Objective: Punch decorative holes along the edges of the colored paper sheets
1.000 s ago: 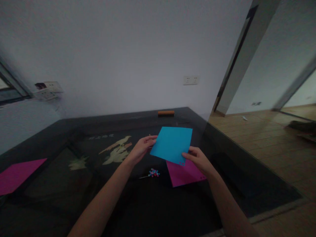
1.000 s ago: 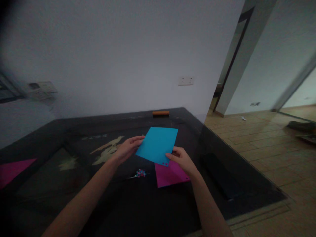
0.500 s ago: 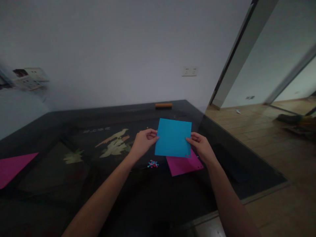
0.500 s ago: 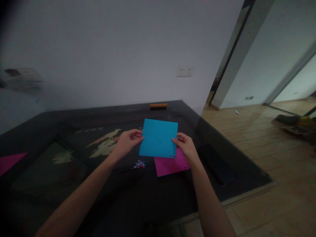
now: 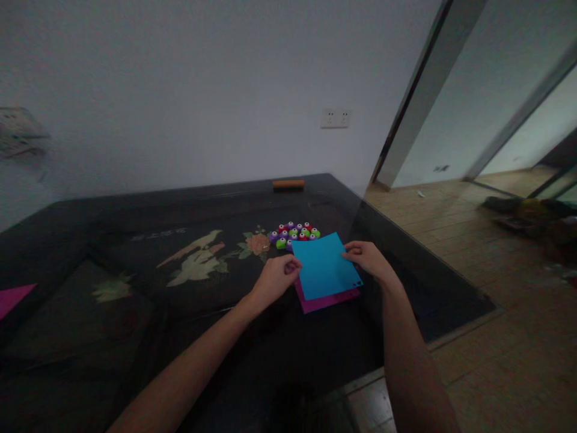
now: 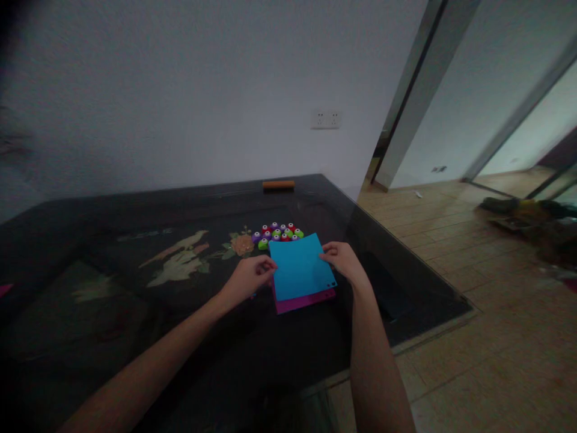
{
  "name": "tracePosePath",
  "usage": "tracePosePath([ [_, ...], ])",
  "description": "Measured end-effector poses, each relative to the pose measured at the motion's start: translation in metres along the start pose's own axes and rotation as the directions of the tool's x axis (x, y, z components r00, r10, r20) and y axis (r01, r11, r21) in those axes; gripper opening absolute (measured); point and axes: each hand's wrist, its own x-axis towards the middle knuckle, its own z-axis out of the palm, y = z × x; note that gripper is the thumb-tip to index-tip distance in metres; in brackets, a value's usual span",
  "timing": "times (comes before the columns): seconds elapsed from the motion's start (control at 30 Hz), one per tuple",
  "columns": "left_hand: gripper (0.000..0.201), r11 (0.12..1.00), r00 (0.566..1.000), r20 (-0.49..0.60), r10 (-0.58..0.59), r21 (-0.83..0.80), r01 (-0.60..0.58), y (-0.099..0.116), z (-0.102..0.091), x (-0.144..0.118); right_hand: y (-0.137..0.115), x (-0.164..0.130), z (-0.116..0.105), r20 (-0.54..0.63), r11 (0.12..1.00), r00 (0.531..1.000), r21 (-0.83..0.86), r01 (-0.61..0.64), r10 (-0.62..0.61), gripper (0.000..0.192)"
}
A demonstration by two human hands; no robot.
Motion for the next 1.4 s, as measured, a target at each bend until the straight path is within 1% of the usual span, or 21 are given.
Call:
tracePosePath([
  [0.07, 0.013, 0.999, 1.000, 0.018, 0.002, 0.047, -0.003, -0.004, 0.007, -0.001, 0.004, 0.002, -0.002, 0.025, 0.996, 0.999, -0.082, -0.045, 0.048, 0.016],
  [0.17, 0.016, 0.994, 0.999, 0.053, -0.003, 0.108, -0.003, -0.009, 0.013, -0.003, 0.008, 0.004, -0.001, 0.053, 0.989, 0.995, -0.129, -0.072, 0.079, 0.013],
  [0.27, 0.018, 0.988, 0.997, 0.080, -0.015, 0.155, 0.002, -0.012, 0.015, -0.004, 0.011, 0.007, 0.002, 0.085, 0.982, 0.991, -0.165, -0.088, 0.103, 0.012],
  [0.4, 0.018, 0.978, 0.994, 0.105, -0.031, 0.209, 0.009, -0.014, 0.014, -0.003, 0.014, 0.010, 0.006, 0.102, 0.974, 0.989, -0.210, -0.082, 0.105, 0.013],
  [0.67, 0.018, 0.956, 0.988, 0.148, -0.046, 0.293, 0.001, -0.018, 0.015, -0.003, 0.023, 0.014, 0.010, 0.045, 0.937, 0.996, -0.344, -0.053, 0.073, 0.018],
  [0.8, 0.018, 0.941, 0.986, 0.158, -0.048, 0.338, -0.009, -0.017, 0.015, -0.004, 0.029, 0.015, 0.007, -0.013, 0.905, 0.999, -0.425, -0.035, 0.032, 0.026],
  [0.9, 0.016, 0.930, 0.988, 0.150, -0.037, 0.367, -0.021, -0.014, 0.013, -0.003, 0.031, 0.017, 0.006, -0.050, 0.879, 0.998, -0.476, 0.000, -0.027, 0.030],
  [1.0, 0.015, 0.916, 0.993, 0.113, -0.028, 0.401, -0.020, -0.012, 0.008, 0.002, 0.029, 0.020, 0.009, -0.051, 0.856, 0.991, -0.512, 0.078, -0.120, 0.032],
  [1.1, 0.020, 0.898, 0.998, 0.044, -0.033, 0.440, 0.010, -0.015, 0.001, 0.015, 0.025, 0.021, 0.016, 0.014, 0.828, 0.970, -0.519, 0.213, -0.241, 0.036],
  [1.17, 0.029, 0.884, 0.998, 0.011, -0.060, 0.465, 0.048, -0.020, -0.002, 0.024, 0.023, 0.021, 0.021, 0.074, 0.806, 0.952, -0.515, 0.291, -0.296, 0.041],
  [1.27, 0.045, 0.868, 0.994, 0.026, -0.110, 0.490, 0.083, -0.027, -0.001, 0.034, 0.024, 0.022, 0.026, 0.129, 0.782, 0.937, -0.521, 0.341, -0.323, 0.049],
  [1.4, 0.052, 0.857, 0.986, 0.079, -0.147, 0.508, 0.087, -0.031, 0.003, 0.038, 0.027, 0.023, 0.027, 0.179, 0.747, 0.936, -0.566, 0.350, -0.303, 0.059],
])
